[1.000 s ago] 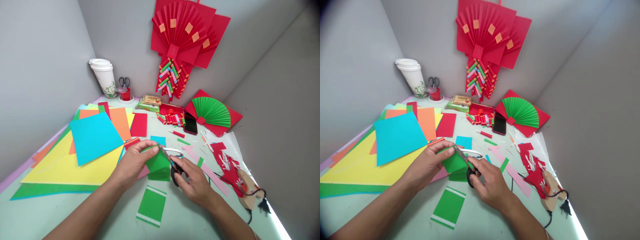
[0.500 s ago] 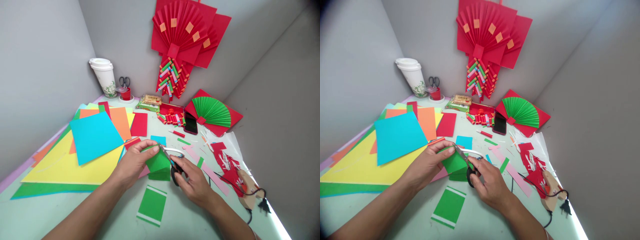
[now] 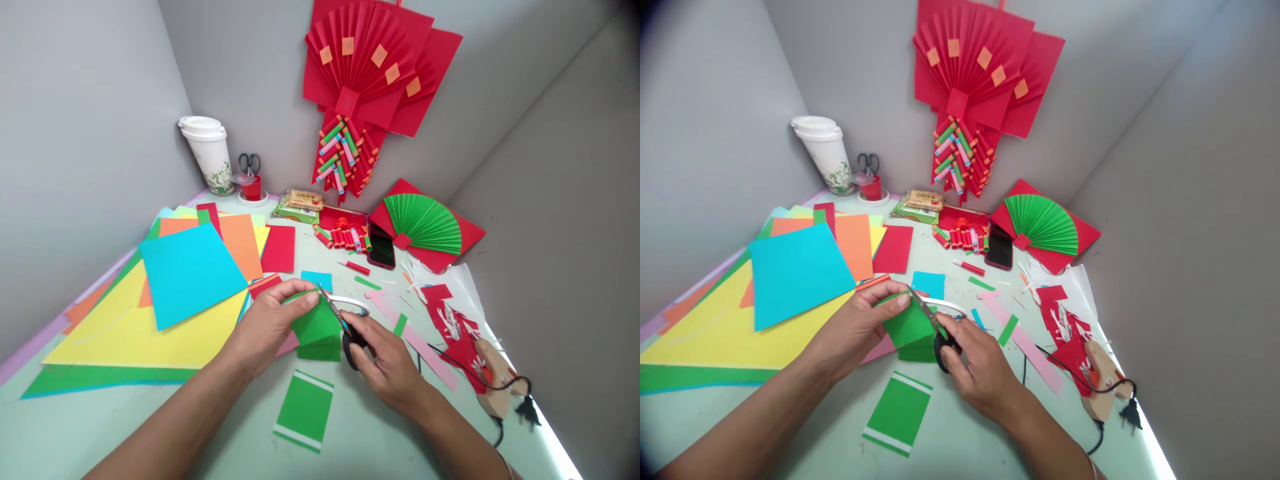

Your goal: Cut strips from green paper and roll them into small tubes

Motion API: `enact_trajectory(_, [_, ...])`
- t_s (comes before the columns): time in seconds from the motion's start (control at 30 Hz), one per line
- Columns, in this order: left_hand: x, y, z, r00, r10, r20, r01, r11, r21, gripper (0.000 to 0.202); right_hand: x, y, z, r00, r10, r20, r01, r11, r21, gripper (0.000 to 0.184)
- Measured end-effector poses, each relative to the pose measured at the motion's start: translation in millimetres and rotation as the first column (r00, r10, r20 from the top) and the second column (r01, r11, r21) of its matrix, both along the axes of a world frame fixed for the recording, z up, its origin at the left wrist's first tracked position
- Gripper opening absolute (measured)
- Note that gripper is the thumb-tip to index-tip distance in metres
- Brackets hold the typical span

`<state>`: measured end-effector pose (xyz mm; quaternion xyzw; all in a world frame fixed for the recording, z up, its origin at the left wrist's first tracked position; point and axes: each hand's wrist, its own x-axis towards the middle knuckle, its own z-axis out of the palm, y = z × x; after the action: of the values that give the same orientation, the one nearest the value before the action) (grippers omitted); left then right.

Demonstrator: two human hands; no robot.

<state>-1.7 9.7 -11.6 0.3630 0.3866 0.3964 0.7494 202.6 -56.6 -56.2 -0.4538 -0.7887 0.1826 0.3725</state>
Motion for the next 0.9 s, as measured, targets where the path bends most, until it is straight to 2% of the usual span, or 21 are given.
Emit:
enact_trajectory(0.1, [-1,0,-0.4,1.0,-0.007,0.015,0.007,1.0,-0.001,0.029,-1,-1,0.1,1.0,-0.015,-0.013,0.015,1.0,0.0,0.049])
enact_trajectory(0.2, [-3,1,-2.5,0.999,0.037,-0.019,-0.037,0.999,0.013,0.028,0,-3,-3.1,0.996,-0.067,-0.065,0.065,0.997,-0.038,0.05])
enact_trajectory(0.27, [-5,3,-4.4,0.995,0.086,-0.048,-0.085,0.996,0.023,0.029,4,-2,-7.0,0.976,-0.163,-0.148,0.157,0.986,-0.053,0.049])
enact_trajectory(0.33, [-7,5,-5.6,0.99,0.127,-0.057,-0.126,0.992,0.018,0.03,12,2,-11.0,0.93,-0.314,-0.188,0.307,0.949,-0.067,0.049])
enact_trajectory(0.4, [-8,6,-5.3,0.989,0.14,-0.047,-0.14,0.99,-0.004,0.031,22,10,-14.7,0.889,-0.453,-0.071,0.448,0.891,-0.068,0.048])
enact_trajectory(0.47, [-7,6,-3.5,0.991,0.131,-0.04,-0.132,0.991,-0.028,0.031,32,18,-18.2,0.861,-0.495,0.114,0.502,0.864,-0.04,0.046])
enact_trajectory(0.57, [-5,4,0.1,0.995,0.085,-0.044,-0.087,0.996,-0.037,0.03,39,25,-23.8,0.832,-0.501,0.238,0.522,0.852,-0.031,0.043])
enact_trajectory(0.7, [-3,2,2.5,0.996,0.059,-0.072,-0.062,0.997,-0.039,0.027,37,22,-27.9,0.794,-0.494,0.354,0.535,0.844,-0.023,0.039])
enact_trajectory(0.9, [-2,1,1.9,0.996,0.025,-0.089,-0.031,0.997,-0.07,0.031,34,14,-27.1,0.773,-0.474,0.421,0.522,0.853,0.001,0.04])
